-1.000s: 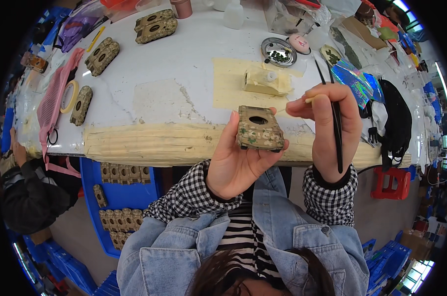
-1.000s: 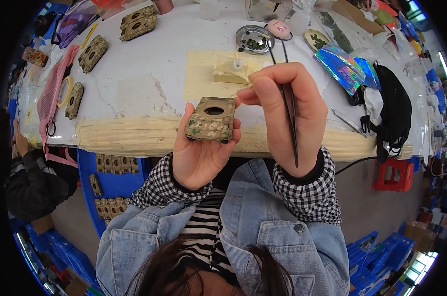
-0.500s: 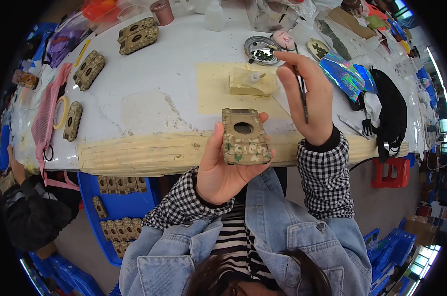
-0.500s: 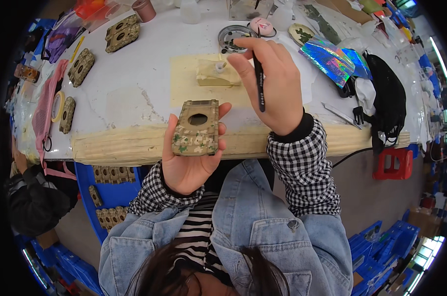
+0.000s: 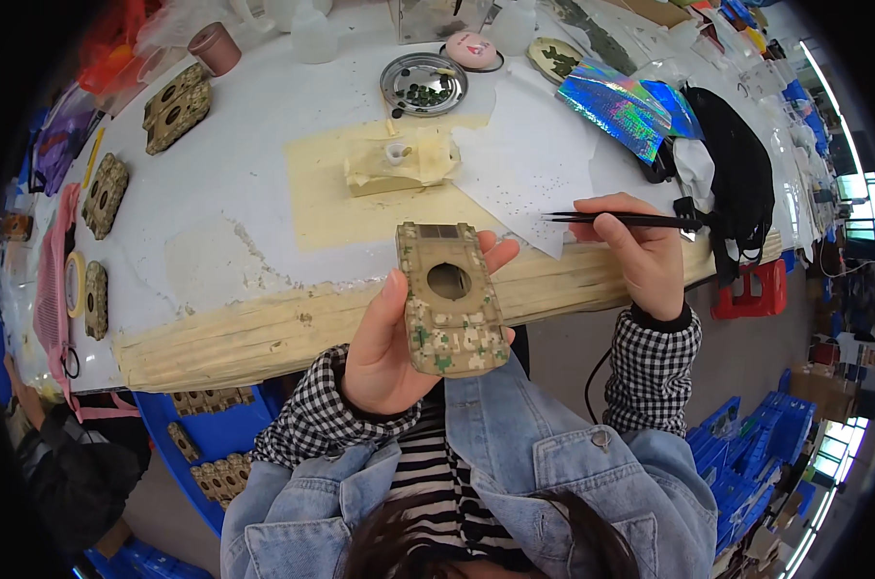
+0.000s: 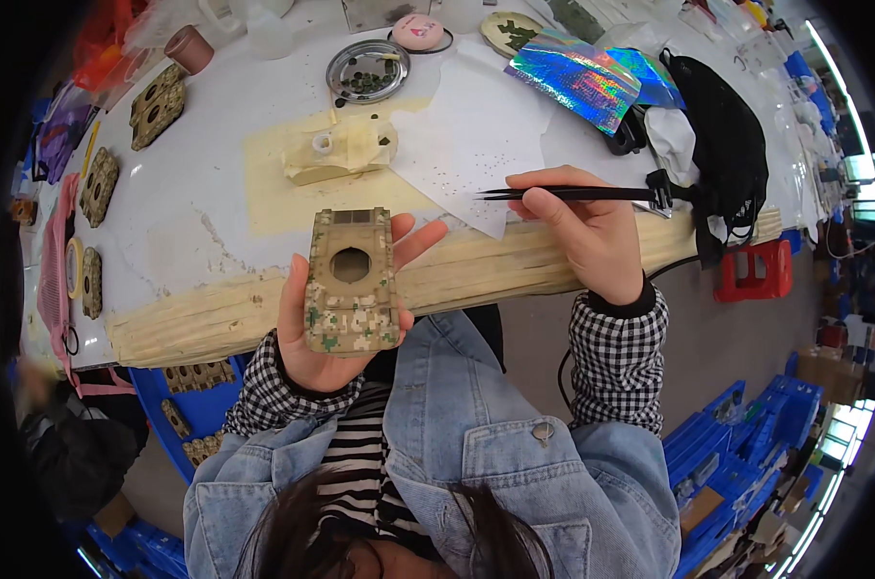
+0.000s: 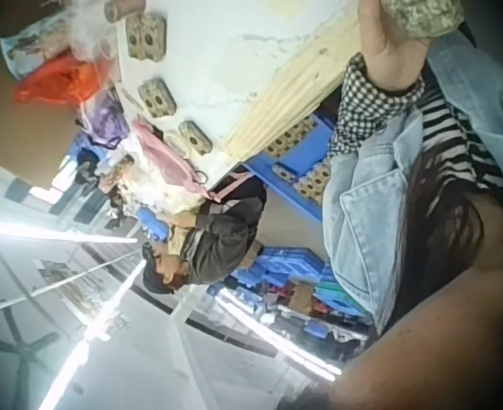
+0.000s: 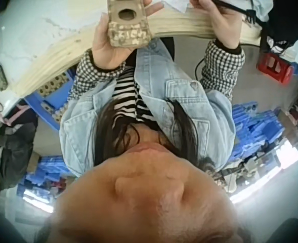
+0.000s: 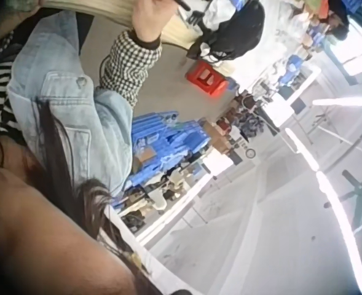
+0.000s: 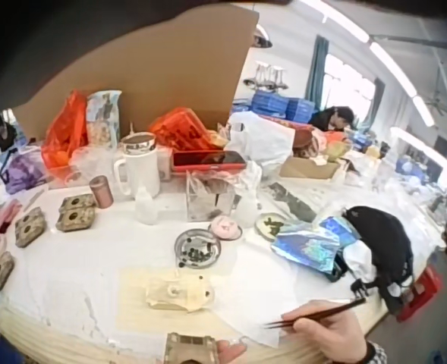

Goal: Using a marking tool and tweezers to apply fine details to a small plastic model tank turret at a workbench.

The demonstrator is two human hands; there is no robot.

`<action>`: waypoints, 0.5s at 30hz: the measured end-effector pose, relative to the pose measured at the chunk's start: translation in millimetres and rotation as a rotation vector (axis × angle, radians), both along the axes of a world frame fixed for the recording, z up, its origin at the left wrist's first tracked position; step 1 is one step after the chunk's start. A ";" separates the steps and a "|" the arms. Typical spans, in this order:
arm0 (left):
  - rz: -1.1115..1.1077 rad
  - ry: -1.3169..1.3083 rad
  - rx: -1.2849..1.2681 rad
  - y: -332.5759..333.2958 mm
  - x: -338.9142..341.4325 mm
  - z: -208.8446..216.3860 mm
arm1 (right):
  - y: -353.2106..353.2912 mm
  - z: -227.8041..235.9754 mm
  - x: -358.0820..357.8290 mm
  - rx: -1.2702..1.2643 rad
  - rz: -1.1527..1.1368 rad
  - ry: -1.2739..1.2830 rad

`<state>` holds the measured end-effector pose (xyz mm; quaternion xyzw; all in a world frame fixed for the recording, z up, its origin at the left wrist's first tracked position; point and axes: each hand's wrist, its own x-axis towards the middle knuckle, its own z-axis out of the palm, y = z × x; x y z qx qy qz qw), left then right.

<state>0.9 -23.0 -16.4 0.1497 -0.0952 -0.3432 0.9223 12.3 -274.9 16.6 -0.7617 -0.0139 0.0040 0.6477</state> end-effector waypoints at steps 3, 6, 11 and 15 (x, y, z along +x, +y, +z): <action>-0.002 -0.050 0.027 -4.2 3.0 0.4 | -7.2 -6.0 9.1 0.051 0.067 0.038; -0.010 -0.022 0.020 -10.5 5.1 1.5 | -10.2 -5.4 19.9 0.118 0.137 0.059; -0.018 -0.006 0.044 -19.6 7.4 2.9 | -13.0 -5.2 31.1 0.074 0.187 0.178; -0.009 -0.006 0.027 -20.8 8.6 1.4 | -13.2 -6.2 32.5 0.054 0.200 0.186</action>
